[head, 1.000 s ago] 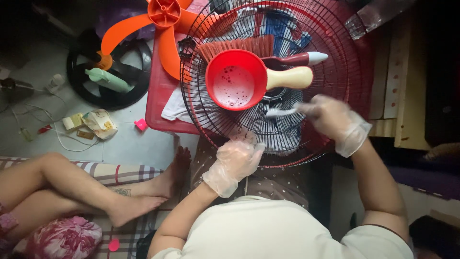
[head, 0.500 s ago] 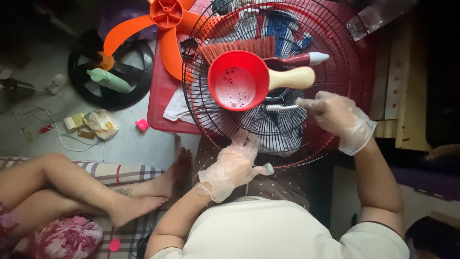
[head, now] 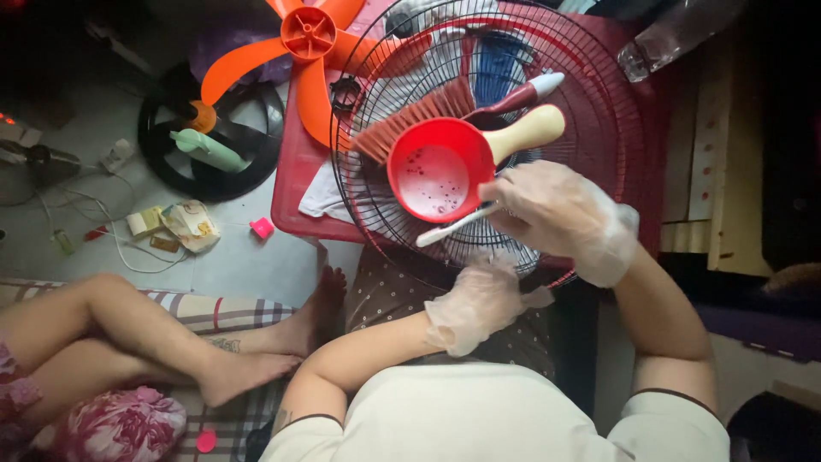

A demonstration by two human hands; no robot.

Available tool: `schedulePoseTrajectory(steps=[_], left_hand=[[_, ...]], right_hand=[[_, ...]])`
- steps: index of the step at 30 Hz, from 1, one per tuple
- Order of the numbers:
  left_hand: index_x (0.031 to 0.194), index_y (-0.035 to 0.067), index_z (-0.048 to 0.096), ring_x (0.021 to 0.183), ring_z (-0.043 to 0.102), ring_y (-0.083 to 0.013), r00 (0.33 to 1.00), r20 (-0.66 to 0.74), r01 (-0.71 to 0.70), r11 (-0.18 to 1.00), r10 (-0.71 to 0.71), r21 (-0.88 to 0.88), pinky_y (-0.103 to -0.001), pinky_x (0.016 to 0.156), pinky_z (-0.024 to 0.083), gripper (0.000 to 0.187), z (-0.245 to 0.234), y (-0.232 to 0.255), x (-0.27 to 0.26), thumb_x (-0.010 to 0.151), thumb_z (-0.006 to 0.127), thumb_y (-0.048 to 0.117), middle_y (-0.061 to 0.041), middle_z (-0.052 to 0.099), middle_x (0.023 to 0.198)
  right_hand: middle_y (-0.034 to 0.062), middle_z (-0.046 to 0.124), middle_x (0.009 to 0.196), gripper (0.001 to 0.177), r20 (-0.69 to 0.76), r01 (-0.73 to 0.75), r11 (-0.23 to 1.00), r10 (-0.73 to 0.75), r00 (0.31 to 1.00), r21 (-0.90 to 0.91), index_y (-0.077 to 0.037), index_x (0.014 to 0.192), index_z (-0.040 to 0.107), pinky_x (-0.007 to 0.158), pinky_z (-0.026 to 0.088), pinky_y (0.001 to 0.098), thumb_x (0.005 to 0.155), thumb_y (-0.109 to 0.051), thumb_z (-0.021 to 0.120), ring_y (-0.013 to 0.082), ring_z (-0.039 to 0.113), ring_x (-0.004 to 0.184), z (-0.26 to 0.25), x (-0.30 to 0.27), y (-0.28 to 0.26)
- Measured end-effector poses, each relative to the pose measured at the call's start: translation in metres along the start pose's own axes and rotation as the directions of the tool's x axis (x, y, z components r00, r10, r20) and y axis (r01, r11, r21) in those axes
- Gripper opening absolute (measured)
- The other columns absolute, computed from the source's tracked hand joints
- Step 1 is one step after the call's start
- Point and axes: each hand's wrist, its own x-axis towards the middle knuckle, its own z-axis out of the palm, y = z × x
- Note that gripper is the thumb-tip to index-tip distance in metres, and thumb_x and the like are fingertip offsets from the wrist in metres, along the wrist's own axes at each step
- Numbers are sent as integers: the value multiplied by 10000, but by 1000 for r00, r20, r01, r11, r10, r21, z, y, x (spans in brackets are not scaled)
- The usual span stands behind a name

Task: Cleaning a fan grill using a toothbrush and cleaning solution.

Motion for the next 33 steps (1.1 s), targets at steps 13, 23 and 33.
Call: schedulePoseTrajectory(steps=[13, 23, 33], left_hand=[[1036, 241, 637, 963, 612, -297, 961, -271, -68, 997, 59, -24, -474, 655, 533, 250, -11, -57, -53, 804, 610, 327, -23, 631, 975], [1015, 152, 641, 633, 658, -312, 950, -309, -29, 999, 38, 34, -491, 390, 484, 466, -47, -36, -46, 694, 769, 466, -55, 631, 736], [1183, 75, 653, 1123, 660, -328, 898, -145, -388, 588, 416, -710, -397, 930, 527, 343, -202, -145, -141, 880, 614, 231, -132, 686, 1181]], right_hand=[[-12, 475, 758, 262, -1, 95, 990, -96, 995, -107, -206, 968, 529, 642, 478, 366, 847, -432, 586, 204, 553, 710, 65, 18, -9], [86, 478, 756, 185, -197, 233, 913, -310, 930, -335, -132, 933, 535, 556, 434, 425, 796, -241, 473, 284, 519, 670, 86, 45, -25], [47, 585, 726, 59, -32, 97, 977, -104, 994, -189, -110, 799, 564, 480, 486, 395, 832, -150, 592, 250, 610, 559, 43, 37, -42]])
